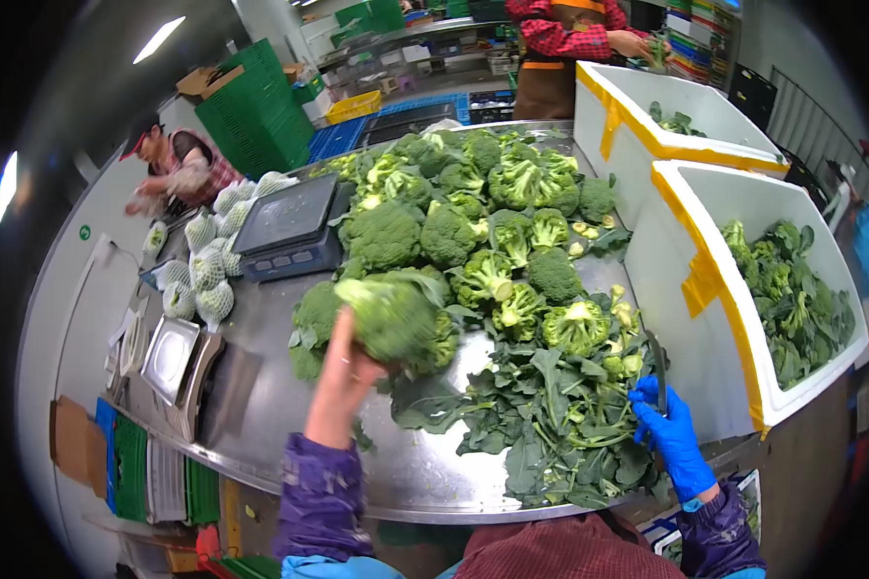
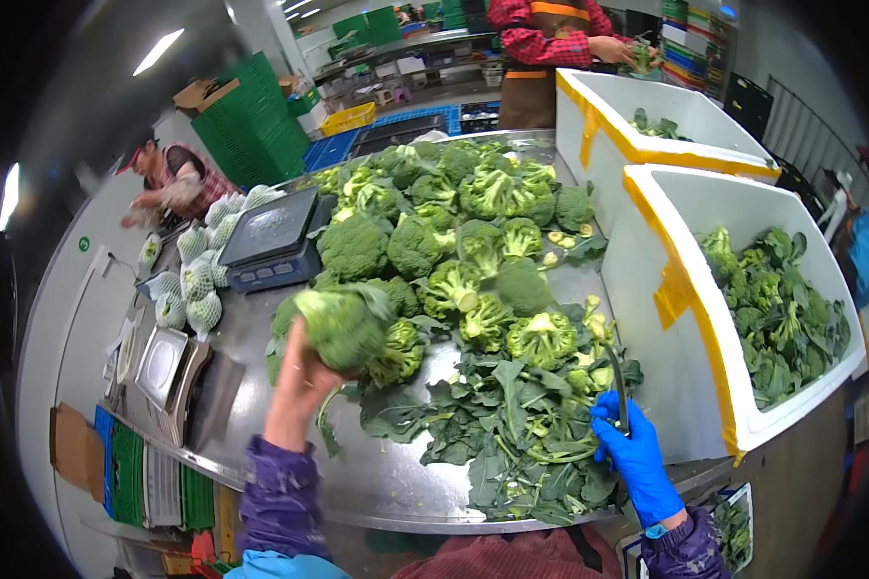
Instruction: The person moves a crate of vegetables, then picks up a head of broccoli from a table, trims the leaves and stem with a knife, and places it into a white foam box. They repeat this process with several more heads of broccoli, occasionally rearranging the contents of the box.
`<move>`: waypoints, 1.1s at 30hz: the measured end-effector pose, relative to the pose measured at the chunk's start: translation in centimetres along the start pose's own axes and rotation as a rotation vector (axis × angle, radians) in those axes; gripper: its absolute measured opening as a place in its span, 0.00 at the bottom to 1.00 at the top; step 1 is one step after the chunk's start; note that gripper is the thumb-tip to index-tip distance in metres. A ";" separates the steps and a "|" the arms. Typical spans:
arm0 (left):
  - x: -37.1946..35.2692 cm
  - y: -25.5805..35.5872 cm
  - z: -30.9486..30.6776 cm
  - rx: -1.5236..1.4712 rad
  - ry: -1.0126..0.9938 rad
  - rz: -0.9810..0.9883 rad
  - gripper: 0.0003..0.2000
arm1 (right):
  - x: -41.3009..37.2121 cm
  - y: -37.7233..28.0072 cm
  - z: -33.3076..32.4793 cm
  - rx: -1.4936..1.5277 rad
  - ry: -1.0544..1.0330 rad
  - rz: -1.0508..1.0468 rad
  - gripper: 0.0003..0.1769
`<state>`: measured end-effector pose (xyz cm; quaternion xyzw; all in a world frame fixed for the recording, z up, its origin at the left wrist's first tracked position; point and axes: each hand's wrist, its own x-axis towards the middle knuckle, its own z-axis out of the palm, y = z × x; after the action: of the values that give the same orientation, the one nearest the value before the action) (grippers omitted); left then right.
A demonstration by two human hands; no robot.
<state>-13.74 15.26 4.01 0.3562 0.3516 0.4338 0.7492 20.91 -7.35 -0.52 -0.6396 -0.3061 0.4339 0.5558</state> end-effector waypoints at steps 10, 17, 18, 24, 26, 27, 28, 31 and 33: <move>8.7 1.9 -8.0 1.731 0.236 0.671 0.31 | -5.1 1.2 -3.4 -0.059 0.021 0.204 0.13; 10.2 3.9 -7.5 1.748 0.463 0.682 0.31 | -7.2 5.9 -7.4 -0.401 0.019 -0.081 0.16; 11.0 4.3 -6.8 1.724 0.429 0.689 0.30 | -7.4 6.8 -8.1 -0.394 0.034 -0.080 0.16; 12.0 3.0 7.1 1.148 0.000 0.738 0.11 | -8.4 10.3 -12.2 -0.586 -0.020 -0.091 0.18; 12.0 2.0 12.5 1.118 -0.077 0.670 0.10 | -8.4 10.6 -13.8 -0.626 -0.050 -0.069 0.18; 11.7 1.4 15.5 1.076 -0.152 0.602 0.08 | -8.4 10.8 -14.7 -0.675 -0.076 -0.049 0.18; 11.1 0.7 19.1 1.090 -0.142 0.600 0.08 | -8.1 11.4 -15.5 -0.709 -0.100 -0.023 0.17; 9.5 -2.0 29.7 1.209 -0.351 0.619 0.06 | -7.8 12.5 -17.9 -0.763 -0.149 -0.083 0.16; 9.1 -3.7 35.7 1.308 -0.429 0.655 0.07 | -7.5 12.9 -19.3 -0.798 -0.218 -0.091 0.14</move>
<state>21.03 13.96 16.71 0.8901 0.2602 0.2584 0.2705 33.72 -25.04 -11.38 -0.7410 -0.5353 0.3213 0.2474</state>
